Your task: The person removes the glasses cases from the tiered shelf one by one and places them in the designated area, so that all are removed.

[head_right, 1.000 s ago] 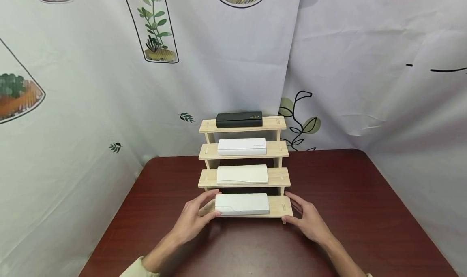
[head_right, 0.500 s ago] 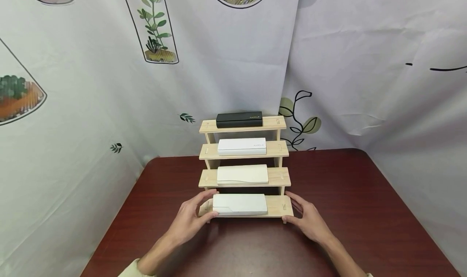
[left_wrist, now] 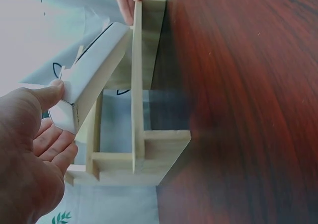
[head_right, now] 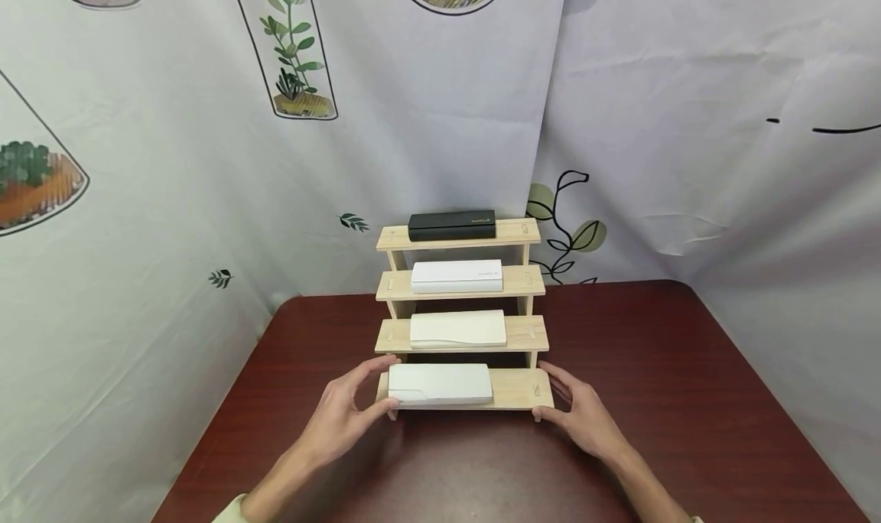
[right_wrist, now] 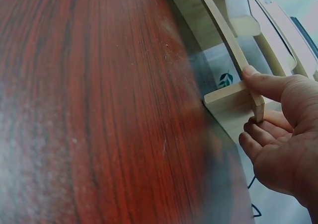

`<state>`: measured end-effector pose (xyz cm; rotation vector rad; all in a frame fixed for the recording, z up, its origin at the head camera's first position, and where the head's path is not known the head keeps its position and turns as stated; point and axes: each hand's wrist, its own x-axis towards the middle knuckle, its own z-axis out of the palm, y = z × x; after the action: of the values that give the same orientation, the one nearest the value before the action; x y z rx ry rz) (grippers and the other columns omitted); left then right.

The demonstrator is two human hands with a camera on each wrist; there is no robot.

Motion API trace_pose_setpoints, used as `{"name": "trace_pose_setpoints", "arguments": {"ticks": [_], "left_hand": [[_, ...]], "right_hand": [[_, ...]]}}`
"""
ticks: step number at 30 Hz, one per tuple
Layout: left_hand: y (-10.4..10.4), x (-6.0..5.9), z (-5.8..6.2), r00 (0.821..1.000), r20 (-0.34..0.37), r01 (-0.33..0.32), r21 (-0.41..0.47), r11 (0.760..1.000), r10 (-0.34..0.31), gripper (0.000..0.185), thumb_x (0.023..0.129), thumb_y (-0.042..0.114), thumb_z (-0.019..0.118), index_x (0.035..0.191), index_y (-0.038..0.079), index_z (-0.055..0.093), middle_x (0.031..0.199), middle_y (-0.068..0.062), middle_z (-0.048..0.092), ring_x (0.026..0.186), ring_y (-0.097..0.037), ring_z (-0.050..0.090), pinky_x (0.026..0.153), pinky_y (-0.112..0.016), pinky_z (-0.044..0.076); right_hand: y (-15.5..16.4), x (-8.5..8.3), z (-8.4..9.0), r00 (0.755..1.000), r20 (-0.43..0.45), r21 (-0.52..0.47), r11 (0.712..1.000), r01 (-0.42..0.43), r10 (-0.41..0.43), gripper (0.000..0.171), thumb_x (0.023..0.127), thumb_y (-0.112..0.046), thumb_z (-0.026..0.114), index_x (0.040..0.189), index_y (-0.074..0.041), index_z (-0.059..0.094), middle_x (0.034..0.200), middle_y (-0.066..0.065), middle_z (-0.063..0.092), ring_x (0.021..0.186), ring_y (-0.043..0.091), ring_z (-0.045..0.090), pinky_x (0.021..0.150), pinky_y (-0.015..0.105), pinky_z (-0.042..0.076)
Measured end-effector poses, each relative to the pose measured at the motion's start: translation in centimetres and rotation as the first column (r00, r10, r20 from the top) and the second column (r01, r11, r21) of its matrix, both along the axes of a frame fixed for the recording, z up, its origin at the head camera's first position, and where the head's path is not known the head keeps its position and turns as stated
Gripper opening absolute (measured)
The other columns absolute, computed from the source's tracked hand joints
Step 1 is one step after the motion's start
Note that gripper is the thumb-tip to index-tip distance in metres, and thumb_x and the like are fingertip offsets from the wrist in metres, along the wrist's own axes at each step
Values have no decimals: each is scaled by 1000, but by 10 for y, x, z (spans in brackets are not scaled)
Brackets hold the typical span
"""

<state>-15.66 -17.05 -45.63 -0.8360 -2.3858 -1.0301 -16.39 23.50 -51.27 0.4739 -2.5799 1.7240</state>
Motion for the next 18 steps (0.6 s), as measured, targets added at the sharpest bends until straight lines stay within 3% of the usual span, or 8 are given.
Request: {"name": "trace_pose_setpoints", "arguments": {"ticks": [1,5,9,12,18], "left_hand": [[-2,0,2,1000,4,-3,-1,1000,3,65,83,15,94,142,17,65,135,4,71,123,-17,69,98,-35,57],[-9,3,7,1000,15,-10,-1,1000,11,66,84,17,93,143,20,63,137,5,70,127,-16,66,106,-33,52],[-16,3,11,999,38,-2,29,1000,1,64,85,15,92,142,16,64,136,2,71,125,-17,67,104,-30,53],[-23,4,14,999,48,3,63,998,-6,62,86,13,91,141,13,65,136,-1,71,122,-19,69,100,-38,56],[-38,7,22,994,112,-29,98,995,18,63,87,13,90,143,22,64,139,4,69,122,-19,69,97,-42,59]], "right_hand": [[0,0,0,1000,-1,3,1000,2,-2,82,88,-6,86,155,12,42,152,37,48,141,51,46,101,16,48],[1,0,0,1000,-7,14,1000,5,-5,82,88,-7,87,155,12,43,152,36,49,141,50,47,103,19,49],[1,0,0,1000,-14,12,1000,3,-2,82,88,-7,87,155,11,43,152,36,50,141,50,47,103,18,48],[1,0,0,1000,-15,16,1000,4,-3,82,88,-8,87,155,11,44,152,35,50,141,50,48,103,18,48],[1,-1,-1,1000,-13,28,1000,10,-10,82,88,-10,88,155,10,44,152,35,51,141,49,48,102,16,48]]}}
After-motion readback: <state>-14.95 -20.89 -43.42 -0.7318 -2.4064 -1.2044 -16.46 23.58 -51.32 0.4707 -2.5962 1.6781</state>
